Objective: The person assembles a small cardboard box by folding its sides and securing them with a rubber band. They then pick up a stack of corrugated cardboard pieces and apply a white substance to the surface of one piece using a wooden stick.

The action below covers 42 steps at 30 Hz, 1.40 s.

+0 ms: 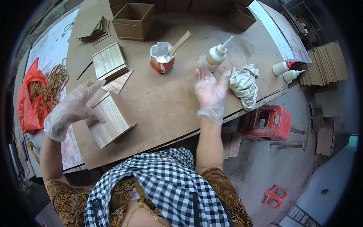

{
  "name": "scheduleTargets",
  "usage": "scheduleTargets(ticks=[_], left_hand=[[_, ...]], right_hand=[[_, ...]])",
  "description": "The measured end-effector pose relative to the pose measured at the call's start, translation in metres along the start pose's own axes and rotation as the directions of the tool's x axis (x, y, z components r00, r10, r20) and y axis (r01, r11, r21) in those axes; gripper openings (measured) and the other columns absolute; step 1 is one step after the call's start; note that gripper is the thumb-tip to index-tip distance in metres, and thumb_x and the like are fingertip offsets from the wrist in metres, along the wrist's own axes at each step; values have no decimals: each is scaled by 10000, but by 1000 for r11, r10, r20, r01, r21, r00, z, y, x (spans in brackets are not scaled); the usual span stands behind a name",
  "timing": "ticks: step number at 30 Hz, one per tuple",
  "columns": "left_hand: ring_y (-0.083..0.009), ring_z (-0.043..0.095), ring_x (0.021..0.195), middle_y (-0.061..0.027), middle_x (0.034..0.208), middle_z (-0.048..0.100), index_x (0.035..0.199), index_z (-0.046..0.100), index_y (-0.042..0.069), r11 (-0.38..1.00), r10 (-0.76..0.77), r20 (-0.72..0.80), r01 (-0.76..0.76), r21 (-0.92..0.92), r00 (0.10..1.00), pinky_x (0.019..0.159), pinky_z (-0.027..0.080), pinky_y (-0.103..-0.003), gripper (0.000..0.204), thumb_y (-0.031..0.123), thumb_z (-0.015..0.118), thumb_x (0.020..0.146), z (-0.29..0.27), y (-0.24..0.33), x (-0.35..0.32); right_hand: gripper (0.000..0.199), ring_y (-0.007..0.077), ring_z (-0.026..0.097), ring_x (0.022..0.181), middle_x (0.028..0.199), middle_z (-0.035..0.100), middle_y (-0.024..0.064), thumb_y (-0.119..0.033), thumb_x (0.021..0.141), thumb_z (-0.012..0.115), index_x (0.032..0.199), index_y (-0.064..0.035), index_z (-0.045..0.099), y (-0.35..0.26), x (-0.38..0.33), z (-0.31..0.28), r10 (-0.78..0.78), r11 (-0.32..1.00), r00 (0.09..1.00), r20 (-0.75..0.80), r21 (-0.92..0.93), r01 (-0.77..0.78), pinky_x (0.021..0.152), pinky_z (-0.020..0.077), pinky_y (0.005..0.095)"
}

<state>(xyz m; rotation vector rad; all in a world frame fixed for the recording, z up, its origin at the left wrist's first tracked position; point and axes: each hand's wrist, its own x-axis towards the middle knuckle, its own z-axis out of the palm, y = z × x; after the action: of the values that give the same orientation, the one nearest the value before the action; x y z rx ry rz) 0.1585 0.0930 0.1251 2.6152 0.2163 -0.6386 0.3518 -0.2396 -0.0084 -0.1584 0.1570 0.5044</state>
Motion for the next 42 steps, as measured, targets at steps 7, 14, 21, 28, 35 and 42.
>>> scheduleTargets(ticks=[7,14,21,28,35,42], left_hand=[[-390,477,1257,-187,1351,510,1414,469,97,914,402,-431,-325,242,808,1046,407,-466,870,275,839,646,45,27,-25],[-353,455,1307,-123,1412,495,1405,475,75,899,403,-420,-268,346,813,1078,367,-500,751,351,735,756,96,51,-40],[-295,466,1299,-89,1422,485,1395,482,104,890,405,-485,-214,402,775,1084,371,-464,721,306,743,754,109,45,-39],[-318,421,1348,-89,1470,444,1420,461,108,928,368,-545,-264,261,754,1129,299,-494,831,444,762,722,102,30,-49],[-401,272,1438,-179,1539,342,1491,336,66,977,208,-644,-189,100,736,1170,218,-507,1181,689,762,583,92,4,-59],[-430,258,1427,-175,1553,303,1513,277,71,979,144,-561,-198,-36,815,1172,226,-502,1206,639,789,580,98,1,-56]], right_hand=[[900,335,564,1194,1402,482,224,-704,838,537,1407,-26,376,22,59,7,-23,931,994,-105,359,59,831,571,425],[683,295,662,1053,1253,622,203,-618,909,471,1244,-31,571,36,73,13,-256,883,960,-115,375,281,761,594,393],[537,269,673,859,1001,698,139,-490,861,513,1134,-45,639,23,80,3,-253,922,961,-112,272,274,708,558,394],[468,220,639,788,928,664,70,-478,822,559,1045,-75,641,14,81,1,-241,930,958,-153,245,273,655,510,354],[468,195,631,786,1037,678,79,-467,817,569,1064,-78,645,16,71,11,-289,930,951,-113,202,307,651,506,347],[464,228,663,844,1103,685,121,-442,765,615,1027,-62,668,6,67,9,-303,949,945,121,133,287,700,533,413]])
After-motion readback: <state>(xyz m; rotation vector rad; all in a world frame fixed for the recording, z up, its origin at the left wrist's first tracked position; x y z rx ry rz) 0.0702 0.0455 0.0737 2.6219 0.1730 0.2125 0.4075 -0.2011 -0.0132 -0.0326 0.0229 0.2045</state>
